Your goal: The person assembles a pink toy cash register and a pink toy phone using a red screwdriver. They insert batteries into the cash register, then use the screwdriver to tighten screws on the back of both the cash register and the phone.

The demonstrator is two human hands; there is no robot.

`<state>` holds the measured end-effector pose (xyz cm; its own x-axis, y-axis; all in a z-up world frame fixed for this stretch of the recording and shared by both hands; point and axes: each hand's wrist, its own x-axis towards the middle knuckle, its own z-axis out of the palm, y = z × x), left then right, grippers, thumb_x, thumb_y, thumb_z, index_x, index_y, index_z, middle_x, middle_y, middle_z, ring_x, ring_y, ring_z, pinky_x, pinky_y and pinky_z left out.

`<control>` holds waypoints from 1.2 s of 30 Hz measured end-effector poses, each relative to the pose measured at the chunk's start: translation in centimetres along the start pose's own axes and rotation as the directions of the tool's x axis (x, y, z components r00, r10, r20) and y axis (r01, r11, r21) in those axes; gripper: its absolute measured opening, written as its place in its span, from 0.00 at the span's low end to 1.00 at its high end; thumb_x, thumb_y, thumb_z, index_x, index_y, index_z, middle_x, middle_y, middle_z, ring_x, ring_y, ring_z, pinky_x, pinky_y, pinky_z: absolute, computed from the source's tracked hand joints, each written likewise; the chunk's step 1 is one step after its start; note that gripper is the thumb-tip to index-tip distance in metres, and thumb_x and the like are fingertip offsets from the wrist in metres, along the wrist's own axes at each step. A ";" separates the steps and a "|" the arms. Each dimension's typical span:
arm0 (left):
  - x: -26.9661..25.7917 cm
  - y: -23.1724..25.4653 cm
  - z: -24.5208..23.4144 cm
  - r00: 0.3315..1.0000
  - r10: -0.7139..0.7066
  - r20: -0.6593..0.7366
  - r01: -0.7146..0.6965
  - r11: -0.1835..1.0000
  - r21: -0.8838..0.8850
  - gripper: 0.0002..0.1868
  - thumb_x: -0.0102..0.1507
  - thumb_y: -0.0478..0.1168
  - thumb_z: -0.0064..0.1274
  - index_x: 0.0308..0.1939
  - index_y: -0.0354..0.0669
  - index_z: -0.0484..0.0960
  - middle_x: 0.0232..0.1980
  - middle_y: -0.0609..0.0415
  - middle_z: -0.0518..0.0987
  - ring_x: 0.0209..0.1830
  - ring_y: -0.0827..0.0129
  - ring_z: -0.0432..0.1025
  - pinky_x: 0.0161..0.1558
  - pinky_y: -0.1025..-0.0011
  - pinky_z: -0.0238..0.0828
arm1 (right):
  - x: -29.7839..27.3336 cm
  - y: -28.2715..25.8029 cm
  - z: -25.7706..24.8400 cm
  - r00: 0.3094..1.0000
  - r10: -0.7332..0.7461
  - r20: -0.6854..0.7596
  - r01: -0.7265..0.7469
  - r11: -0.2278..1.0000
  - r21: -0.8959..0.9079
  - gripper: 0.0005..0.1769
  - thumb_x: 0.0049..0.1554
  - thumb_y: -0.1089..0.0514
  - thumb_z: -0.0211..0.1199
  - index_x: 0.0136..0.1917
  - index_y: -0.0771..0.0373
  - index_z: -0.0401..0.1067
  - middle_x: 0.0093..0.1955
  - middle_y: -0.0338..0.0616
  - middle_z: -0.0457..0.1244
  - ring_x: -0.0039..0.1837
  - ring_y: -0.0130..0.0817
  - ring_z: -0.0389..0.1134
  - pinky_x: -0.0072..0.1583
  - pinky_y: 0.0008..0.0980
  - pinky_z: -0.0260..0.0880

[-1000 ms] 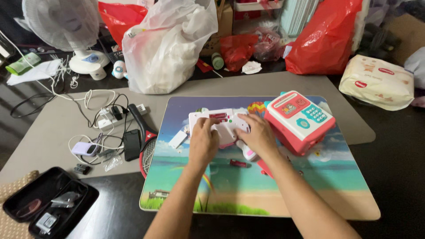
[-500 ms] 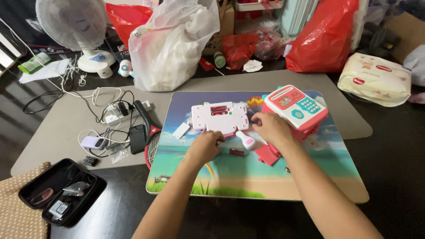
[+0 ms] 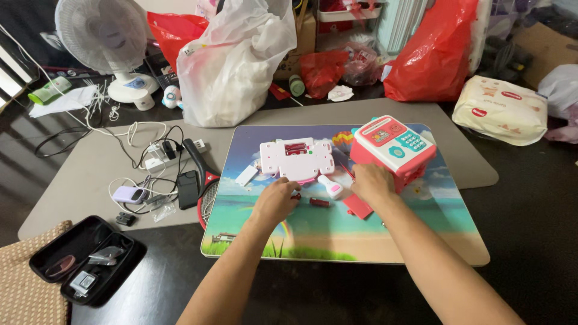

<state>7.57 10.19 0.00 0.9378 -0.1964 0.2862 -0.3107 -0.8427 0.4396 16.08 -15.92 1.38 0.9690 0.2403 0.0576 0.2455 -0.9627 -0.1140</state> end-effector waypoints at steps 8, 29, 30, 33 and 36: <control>-0.9 0.1 -2.3 0.999 0.000 -0.038 -0.002 0.999 -0.041 0.25 0.49 0.42 0.70 0.50 0.44 0.84 0.49 0.44 0.81 0.50 0.48 0.75 0.51 0.56 0.72 | 0.7 0.1 -0.6 0.952 -0.082 -0.296 0.130 0.980 0.148 0.17 0.50 0.53 0.65 0.51 0.64 0.75 0.48 0.55 0.69 0.54 0.53 0.71 0.56 0.49 0.70; -1.3 0.4 -3.5 0.989 -0.060 0.135 0.063 0.998 -0.015 0.26 0.50 0.51 0.69 0.50 0.48 0.86 0.46 0.50 0.82 0.47 0.57 0.77 0.51 0.60 0.74 | 1.0 -1.1 -0.9 0.999 0.041 0.032 -0.051 0.902 0.429 0.22 0.49 0.43 0.65 0.56 0.51 0.76 0.48 0.45 0.72 0.53 0.44 0.74 0.55 0.43 0.71; -1.2 0.4 -3.5 0.988 -0.067 0.141 0.070 0.997 -0.014 0.27 0.50 0.51 0.69 0.51 0.48 0.85 0.46 0.50 0.82 0.47 0.57 0.77 0.50 0.60 0.74 | 0.9 -1.2 -1.0 0.998 0.042 0.039 -0.055 0.901 0.431 0.22 0.49 0.43 0.65 0.55 0.51 0.76 0.48 0.45 0.72 0.53 0.44 0.74 0.55 0.43 0.71; -1.2 -0.4 -3.3 0.981 -0.108 0.161 0.116 0.993 -0.036 0.29 0.50 0.51 0.71 0.52 0.49 0.84 0.48 0.49 0.81 0.48 0.57 0.76 0.51 0.59 0.72 | 0.9 -1.3 -1.0 0.999 0.041 0.036 -0.052 0.902 0.429 0.21 0.50 0.42 0.65 0.54 0.51 0.77 0.47 0.45 0.72 0.53 0.44 0.74 0.55 0.43 0.71; -1.0 -2.3 -2.6 0.963 -0.259 -0.081 0.238 0.949 -0.207 0.18 0.59 0.50 0.62 0.51 0.49 0.86 0.50 0.51 0.83 0.47 0.60 0.79 0.53 0.64 0.76 | 1.1 -1.3 -0.8 0.999 0.049 -0.006 -0.041 0.893 0.448 0.20 0.50 0.43 0.64 0.53 0.51 0.77 0.47 0.46 0.72 0.52 0.45 0.74 0.54 0.43 0.72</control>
<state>6.97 13.64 0.91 0.9704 0.0698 0.2311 -0.1041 -0.7427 0.6615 16.77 -14.48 2.36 0.9797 0.1921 0.0575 0.1918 -0.8139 -0.5485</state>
